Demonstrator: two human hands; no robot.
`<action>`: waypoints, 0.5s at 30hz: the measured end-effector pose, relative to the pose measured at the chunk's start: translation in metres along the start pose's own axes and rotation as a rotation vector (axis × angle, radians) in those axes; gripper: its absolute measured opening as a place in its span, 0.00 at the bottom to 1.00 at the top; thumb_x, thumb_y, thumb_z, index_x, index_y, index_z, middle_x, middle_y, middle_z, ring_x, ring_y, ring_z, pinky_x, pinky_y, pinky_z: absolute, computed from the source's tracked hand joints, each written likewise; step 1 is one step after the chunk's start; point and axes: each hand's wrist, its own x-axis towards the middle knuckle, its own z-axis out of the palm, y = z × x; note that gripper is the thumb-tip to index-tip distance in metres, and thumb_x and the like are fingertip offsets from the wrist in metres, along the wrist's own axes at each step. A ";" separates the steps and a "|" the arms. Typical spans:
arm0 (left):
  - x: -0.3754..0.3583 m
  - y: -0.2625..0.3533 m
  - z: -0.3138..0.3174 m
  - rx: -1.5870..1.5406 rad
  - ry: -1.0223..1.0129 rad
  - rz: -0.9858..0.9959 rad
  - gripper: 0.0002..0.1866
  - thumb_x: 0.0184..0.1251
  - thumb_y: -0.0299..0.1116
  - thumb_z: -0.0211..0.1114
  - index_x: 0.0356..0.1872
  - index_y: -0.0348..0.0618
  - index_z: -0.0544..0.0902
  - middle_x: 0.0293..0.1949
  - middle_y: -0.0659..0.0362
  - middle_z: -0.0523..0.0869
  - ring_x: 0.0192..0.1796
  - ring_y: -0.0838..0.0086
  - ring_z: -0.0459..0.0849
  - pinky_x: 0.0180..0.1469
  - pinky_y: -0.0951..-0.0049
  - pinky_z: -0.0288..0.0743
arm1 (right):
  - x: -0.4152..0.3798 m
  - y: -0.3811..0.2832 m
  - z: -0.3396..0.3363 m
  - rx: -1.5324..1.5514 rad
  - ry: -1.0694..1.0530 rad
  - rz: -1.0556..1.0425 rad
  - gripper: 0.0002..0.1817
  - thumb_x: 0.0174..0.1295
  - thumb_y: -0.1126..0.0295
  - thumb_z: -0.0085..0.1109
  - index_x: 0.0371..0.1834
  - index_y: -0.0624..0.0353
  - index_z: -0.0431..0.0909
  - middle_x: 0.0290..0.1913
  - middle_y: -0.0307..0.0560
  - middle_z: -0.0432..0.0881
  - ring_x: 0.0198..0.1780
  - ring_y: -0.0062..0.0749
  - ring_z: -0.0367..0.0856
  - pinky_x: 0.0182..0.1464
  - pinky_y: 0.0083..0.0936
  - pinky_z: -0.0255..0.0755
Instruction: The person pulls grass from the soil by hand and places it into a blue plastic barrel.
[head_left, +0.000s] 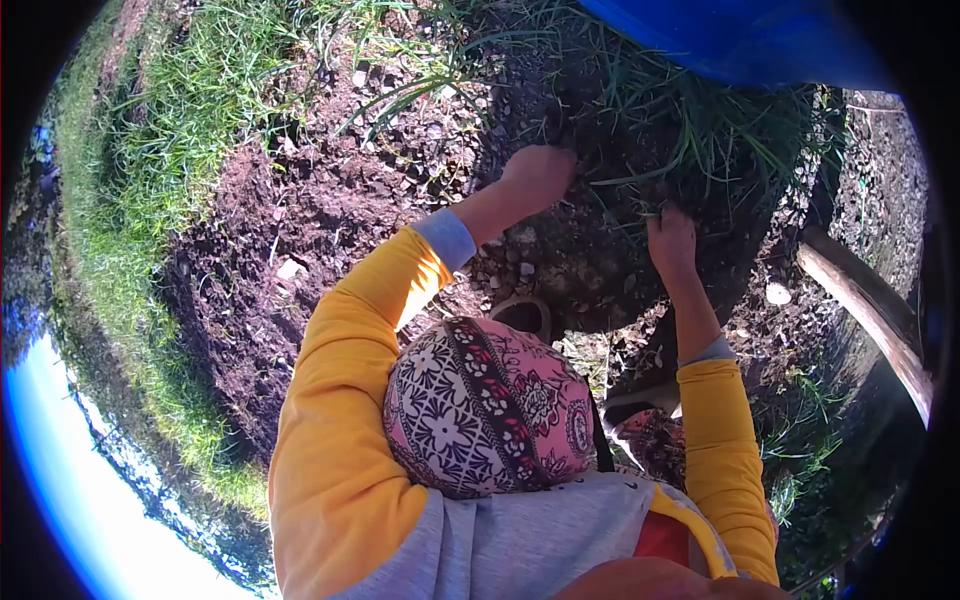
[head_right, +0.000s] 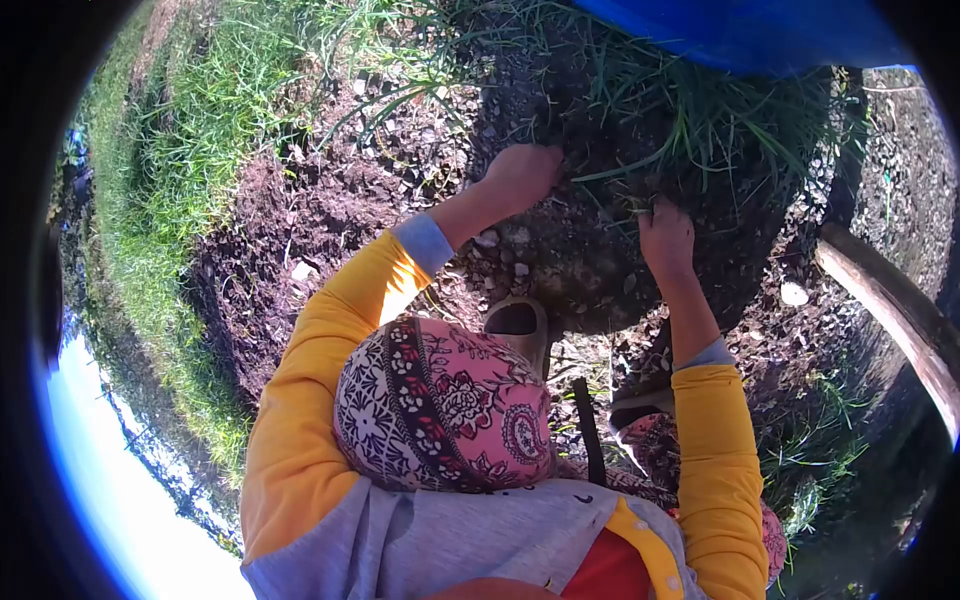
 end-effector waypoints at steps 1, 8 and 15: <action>-0.014 0.009 0.002 -0.019 -0.069 0.026 0.09 0.56 0.35 0.55 0.34 0.42 0.77 0.26 0.49 0.82 0.32 0.54 0.82 0.34 0.58 0.76 | 0.003 -0.003 0.001 -0.031 0.000 -0.050 0.13 0.53 0.67 0.54 0.40 0.62 0.74 0.34 0.58 0.78 0.37 0.53 0.77 0.39 0.41 0.71; -0.081 0.039 0.047 -0.058 -0.228 0.218 0.09 0.56 0.35 0.55 0.35 0.44 0.78 0.25 0.51 0.82 0.29 0.57 0.83 0.29 0.60 0.76 | 0.063 -0.066 0.018 -0.054 0.116 -0.314 0.13 0.50 0.67 0.57 0.39 0.57 0.74 0.29 0.49 0.80 0.33 0.42 0.80 0.36 0.36 0.74; -0.069 0.023 -0.005 -0.015 -0.034 0.015 0.06 0.55 0.30 0.54 0.31 0.42 0.77 0.26 0.51 0.83 0.29 0.60 0.84 0.28 0.63 0.76 | 0.140 -0.086 0.035 -0.251 -0.273 -0.087 0.13 0.51 0.64 0.54 0.36 0.59 0.77 0.35 0.55 0.81 0.37 0.48 0.80 0.40 0.39 0.74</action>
